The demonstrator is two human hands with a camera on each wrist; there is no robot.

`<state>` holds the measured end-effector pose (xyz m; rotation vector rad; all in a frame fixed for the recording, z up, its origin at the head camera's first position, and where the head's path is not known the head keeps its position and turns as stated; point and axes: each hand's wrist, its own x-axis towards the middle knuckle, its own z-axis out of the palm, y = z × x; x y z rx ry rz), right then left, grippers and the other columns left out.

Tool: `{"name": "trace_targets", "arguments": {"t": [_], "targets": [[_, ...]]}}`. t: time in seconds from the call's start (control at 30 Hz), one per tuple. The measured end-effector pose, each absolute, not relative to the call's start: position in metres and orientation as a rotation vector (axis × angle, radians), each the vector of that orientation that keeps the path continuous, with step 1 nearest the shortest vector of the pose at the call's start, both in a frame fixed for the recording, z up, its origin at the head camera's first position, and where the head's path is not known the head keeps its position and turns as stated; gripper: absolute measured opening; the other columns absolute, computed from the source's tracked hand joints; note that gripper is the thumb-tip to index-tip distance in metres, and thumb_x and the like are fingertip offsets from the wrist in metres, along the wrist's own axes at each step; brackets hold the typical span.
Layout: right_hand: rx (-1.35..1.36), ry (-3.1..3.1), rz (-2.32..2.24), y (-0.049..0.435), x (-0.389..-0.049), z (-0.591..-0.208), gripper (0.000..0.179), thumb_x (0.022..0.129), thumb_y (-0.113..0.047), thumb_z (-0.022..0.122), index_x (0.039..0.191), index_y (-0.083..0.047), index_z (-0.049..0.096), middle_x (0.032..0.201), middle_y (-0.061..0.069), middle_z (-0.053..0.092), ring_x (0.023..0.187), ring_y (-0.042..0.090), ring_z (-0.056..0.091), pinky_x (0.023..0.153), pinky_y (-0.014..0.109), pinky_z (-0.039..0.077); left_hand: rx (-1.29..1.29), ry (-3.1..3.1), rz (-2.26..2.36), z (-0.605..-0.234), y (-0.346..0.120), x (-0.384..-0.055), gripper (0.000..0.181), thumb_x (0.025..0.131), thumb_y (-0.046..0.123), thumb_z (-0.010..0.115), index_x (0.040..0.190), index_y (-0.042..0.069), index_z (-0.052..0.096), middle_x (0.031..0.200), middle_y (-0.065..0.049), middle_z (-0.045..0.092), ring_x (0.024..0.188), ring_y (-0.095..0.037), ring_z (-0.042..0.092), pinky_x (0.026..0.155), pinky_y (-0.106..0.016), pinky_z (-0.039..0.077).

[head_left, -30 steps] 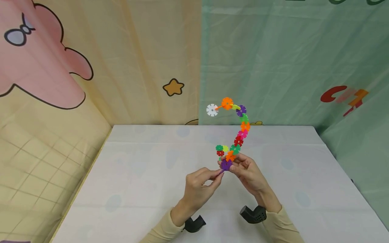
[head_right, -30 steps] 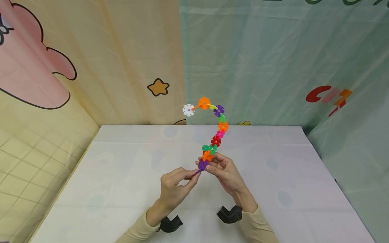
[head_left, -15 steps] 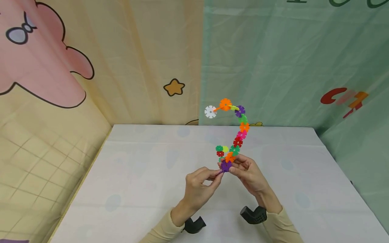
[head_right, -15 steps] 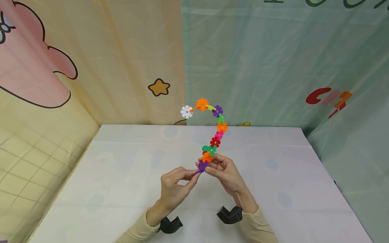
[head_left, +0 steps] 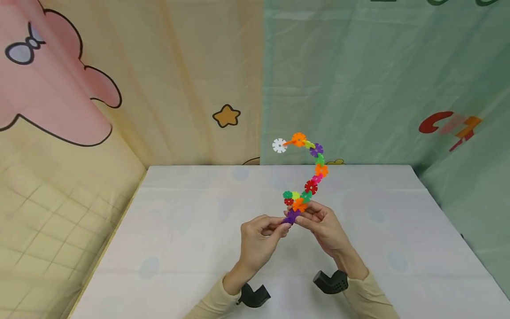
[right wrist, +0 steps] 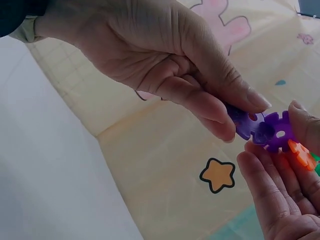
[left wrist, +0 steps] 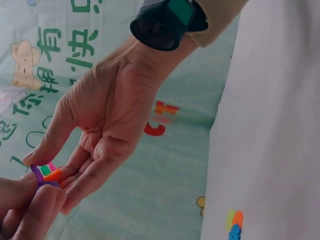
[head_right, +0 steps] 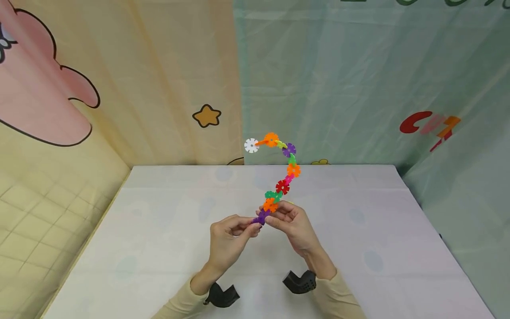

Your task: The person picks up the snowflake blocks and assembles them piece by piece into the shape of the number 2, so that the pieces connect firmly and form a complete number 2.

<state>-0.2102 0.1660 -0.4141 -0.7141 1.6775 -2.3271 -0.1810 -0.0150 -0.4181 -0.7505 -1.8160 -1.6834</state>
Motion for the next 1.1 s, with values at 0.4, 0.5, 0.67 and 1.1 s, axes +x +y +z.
{"name": "trace_targets", "arguments": {"t": [0.4, 0.5, 0.67, 1.1], "targets": [[-0.654, 1.932, -2.196, 0.174, -0.215, -0.413, 0.024, 0.099, -0.006, 0.05, 0.111, 0.013, 0.057, 0.102, 0.009, 0.068, 0.095, 0.026, 0.066, 0.091, 0.034, 0.049, -0.599, -1.793, -2.115, -0.424, -0.009, -0.184, 0.012, 0.078, -0.012, 0.07, 0.089, -0.015, 0.065, 0.081, -0.025, 0.067, 0.065, -0.034, 0.068, 0.057, -0.035, 0.057], [-0.624, 2.021, -2.192, 0.174, -0.215, -0.413, 0.022, 0.098, -0.007, 0.052, 0.105, 0.014, 0.057, 0.094, 0.008, 0.068, 0.088, 0.028, 0.067, 0.087, 0.034, 0.051, -0.585, -1.793, -2.135, -0.433, -0.009, -0.187, 0.013, 0.079, -0.008, 0.071, 0.089, -0.013, 0.066, 0.082, -0.023, 0.068, 0.066, -0.033, 0.068, 0.058, -0.035, 0.057], [-0.625, 2.174, -2.162, 0.173, -0.214, -0.412, 0.016, 0.095, -0.003, 0.056, 0.094, 0.013, 0.055, 0.079, 0.014, 0.064, 0.073, 0.022, 0.066, 0.074, 0.032, 0.056, -0.57, -1.859, -2.149, -0.416, -0.011, -0.179, 0.012, 0.079, -0.01, 0.07, 0.089, -0.016, 0.065, 0.081, -0.026, 0.067, 0.066, -0.039, 0.067, 0.06, -0.035, 0.057], [-0.616, 2.262, -2.064, 0.173, -0.212, -0.409, 0.016, 0.093, -0.003, 0.06, 0.083, 0.01, 0.058, 0.071, 0.019, 0.063, 0.064, 0.02, 0.065, 0.063, 0.033, 0.057, -0.348, -2.006, -2.356, -0.429, -0.016, -0.191, 0.014, 0.084, -0.002, 0.069, 0.091, -0.014, 0.067, 0.078, -0.022, 0.068, 0.063, -0.024, 0.069, 0.06, -0.034, 0.057]]}}
